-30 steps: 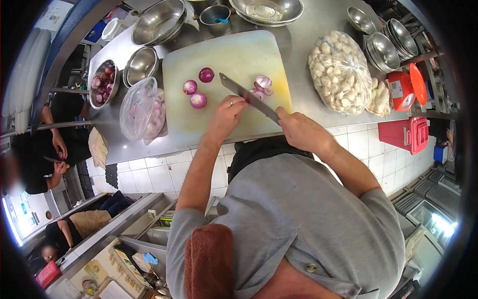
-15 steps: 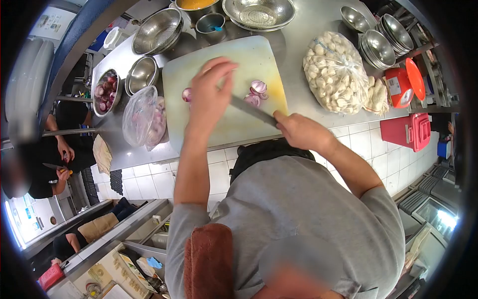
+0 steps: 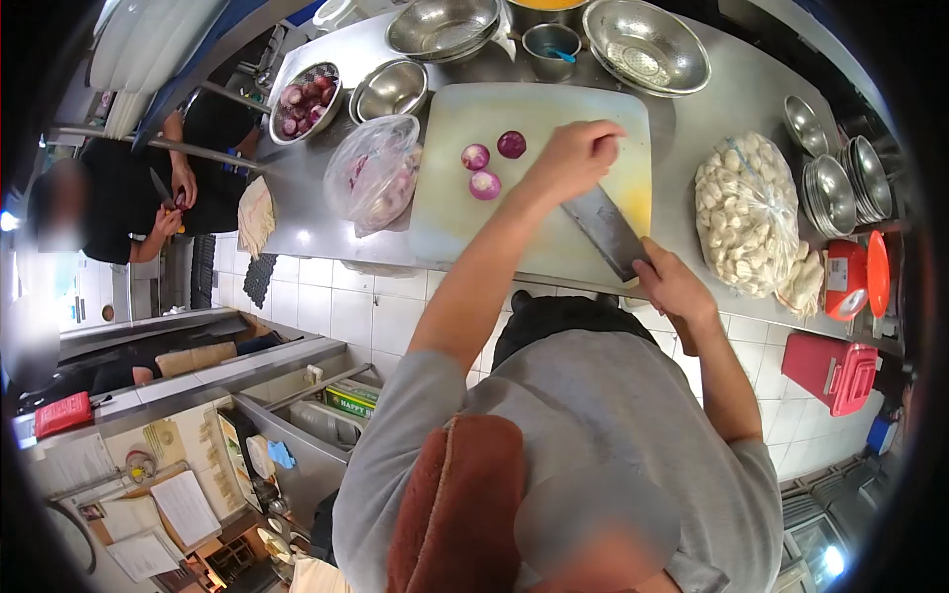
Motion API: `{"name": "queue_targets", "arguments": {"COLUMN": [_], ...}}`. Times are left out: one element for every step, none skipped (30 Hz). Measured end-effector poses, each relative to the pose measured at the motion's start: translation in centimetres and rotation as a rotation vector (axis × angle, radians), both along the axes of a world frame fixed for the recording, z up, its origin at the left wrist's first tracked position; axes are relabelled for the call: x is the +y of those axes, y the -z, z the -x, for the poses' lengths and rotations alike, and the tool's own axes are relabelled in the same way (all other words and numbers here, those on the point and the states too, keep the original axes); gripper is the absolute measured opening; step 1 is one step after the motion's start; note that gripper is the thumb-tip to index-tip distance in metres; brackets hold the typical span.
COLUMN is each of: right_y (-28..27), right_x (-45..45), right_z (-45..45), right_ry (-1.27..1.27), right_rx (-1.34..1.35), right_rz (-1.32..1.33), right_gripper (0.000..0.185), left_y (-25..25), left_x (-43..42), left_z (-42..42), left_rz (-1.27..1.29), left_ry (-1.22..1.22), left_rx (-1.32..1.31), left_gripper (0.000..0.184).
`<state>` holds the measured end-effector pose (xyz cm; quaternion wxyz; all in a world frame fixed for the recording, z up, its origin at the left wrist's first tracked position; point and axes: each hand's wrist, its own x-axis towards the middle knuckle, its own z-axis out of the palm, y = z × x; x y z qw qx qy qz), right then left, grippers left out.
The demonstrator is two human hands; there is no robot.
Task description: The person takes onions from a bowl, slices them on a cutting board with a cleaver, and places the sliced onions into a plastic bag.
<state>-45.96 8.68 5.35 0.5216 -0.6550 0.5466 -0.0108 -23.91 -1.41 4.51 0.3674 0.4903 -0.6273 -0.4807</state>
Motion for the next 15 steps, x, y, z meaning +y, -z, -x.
{"name": "queue_targets", "arguments": {"right_y": [0.1,0.3,0.4,0.8,1.5,1.9,1.8,2.1,2.4,2.4,1.7,1.8,2.1,2.4,2.6], "right_x": [-0.1,-0.2,-0.3,-0.2,0.1,0.4,0.8,1.0,1.3,1.6,1.8,1.9,2.0,2.3,2.6], "right_z": [0.1,0.2,0.5,0.6,0.5,0.4,0.1,0.1,0.1,-0.1,-0.5,-0.7,-0.9,-1.1,-1.3], "right_ry": [0.01,0.02,0.033,0.049,0.025,-0.001,-0.04,-0.027,-0.053,-0.081,-0.096,-0.09,-0.102,-0.111,-0.102], "right_rx": [0.002,-0.016,-0.033,-0.027,-0.044,-0.058,-0.012,0.003,0.001,-0.001,0.018,0.026,0.036,0.045,0.052], "right_rz": [-0.006,-0.023,-0.037,-0.039,0.049,0.135,0.238,0.236,0.323,0.406,0.436,0.435,0.457,0.479,0.477], "right_gripper": [0.025,0.023,0.022,0.022,0.022,0.022,0.024,0.024,0.025,0.027,0.027,0.027,0.025,0.024,0.024], "left_y": [0.0,0.6,1.6,3.1,5.3,7.6,8.2,8.7,8.4,8.1,7.9,7.7,7.5,7.3,7.0], "left_x": [1.8,3.8,6.1,7.8,8.4,9.0,9.5,9.8,9.9,10.3,10.5,10.6,10.6,10.4,10.2], "left_z": [-1.4,-2.4,-2.8,-3.1,-3.5,-3.8,-3.7,-3.7,-3.8,-4.1,-4.5,-5.1,-5.6,-5.8,-5.9], "left_rz": [0.145,0.292,0.169,0.045,0.042,0.062,0.082,0.081,0.357,0.633,0.632,0.575,0.517,0.518,0.401], "left_ry": [-0.017,-0.034,-0.064,-0.09,-0.072,-0.086,-0.102,-0.088,-0.127,-0.169,-0.162,-0.148,-0.132,-0.124,-0.064], "left_rx": [-0.105,-0.208,-0.115,-0.023,-0.015,-0.102,-0.187,-0.173,-0.519,-0.863,-0.852,-0.743,-0.636,-0.629,-0.473], "left_gripper": [0.028,0.029,0.032,0.034,0.034,0.037,0.039,0.039,0.041,0.043,0.043,0.041,0.039,0.039,0.034]}}
